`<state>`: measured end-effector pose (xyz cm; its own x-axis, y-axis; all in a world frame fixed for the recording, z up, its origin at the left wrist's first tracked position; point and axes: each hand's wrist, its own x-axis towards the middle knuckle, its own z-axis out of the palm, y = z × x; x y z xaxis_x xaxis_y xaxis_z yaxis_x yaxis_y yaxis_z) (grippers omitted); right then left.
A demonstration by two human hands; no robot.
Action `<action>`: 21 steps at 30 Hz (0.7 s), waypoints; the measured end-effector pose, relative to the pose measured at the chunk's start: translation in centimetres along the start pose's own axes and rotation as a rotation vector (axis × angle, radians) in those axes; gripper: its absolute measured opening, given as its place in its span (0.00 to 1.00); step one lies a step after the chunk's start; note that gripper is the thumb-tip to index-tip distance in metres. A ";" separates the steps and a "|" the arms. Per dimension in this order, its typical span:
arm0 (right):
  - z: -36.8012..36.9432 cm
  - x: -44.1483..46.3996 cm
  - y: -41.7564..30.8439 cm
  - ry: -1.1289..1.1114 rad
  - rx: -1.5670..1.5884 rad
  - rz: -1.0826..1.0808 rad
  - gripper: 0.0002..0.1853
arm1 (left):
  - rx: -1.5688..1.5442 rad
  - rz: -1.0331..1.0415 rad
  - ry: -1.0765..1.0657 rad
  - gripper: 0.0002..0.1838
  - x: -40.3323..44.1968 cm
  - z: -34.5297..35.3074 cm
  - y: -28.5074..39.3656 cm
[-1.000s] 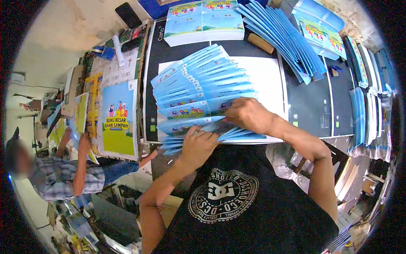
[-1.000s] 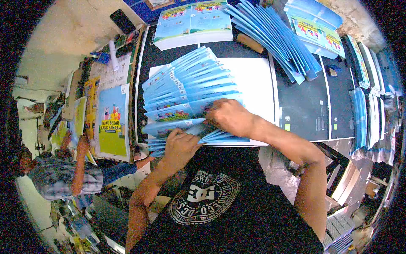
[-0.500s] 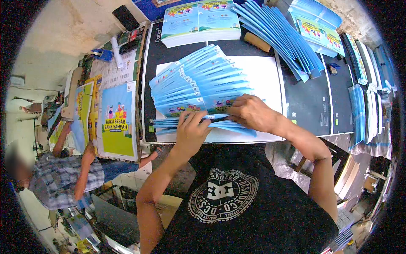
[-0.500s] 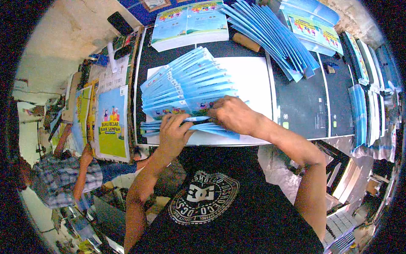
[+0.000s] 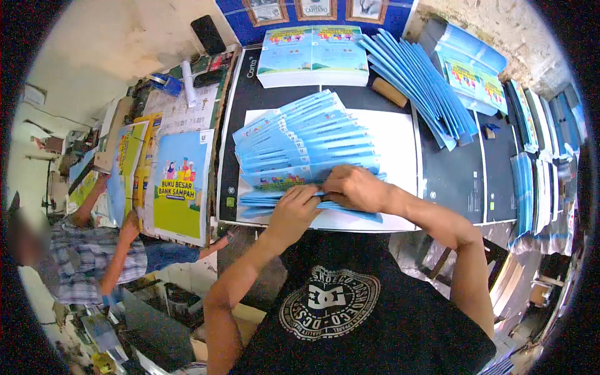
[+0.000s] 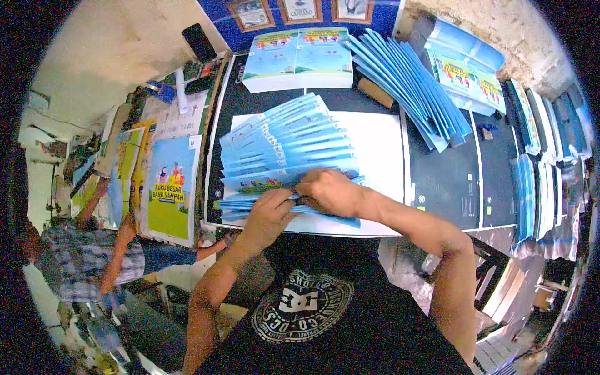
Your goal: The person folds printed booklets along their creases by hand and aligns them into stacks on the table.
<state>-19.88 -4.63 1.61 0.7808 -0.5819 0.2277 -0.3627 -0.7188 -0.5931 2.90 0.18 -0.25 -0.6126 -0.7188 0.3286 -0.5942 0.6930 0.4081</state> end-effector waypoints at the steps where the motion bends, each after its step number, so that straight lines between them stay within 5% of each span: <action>1: 0.0 -0.3 -0.1 0.003 0.031 0.001 0.07 | 0.007 -0.002 0.013 0.15 -0.1 -0.1 -0.1; 8: -1.5 -2.2 -1.4 0.029 0.049 0.164 0.07 | 0.017 -0.023 0.091 0.15 -0.6 -0.2 -0.9; 21: -0.5 -0.8 -1.2 -0.034 0.005 0.051 0.05 | 0.007 0.046 0.085 0.16 -0.7 -0.6 -0.6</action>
<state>-20.36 -3.50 2.48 0.7780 -0.6046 0.1708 -0.4003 -0.6866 -0.6069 4.00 0.25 -0.24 -0.5936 -0.6877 0.4180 -0.5700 0.7259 0.3848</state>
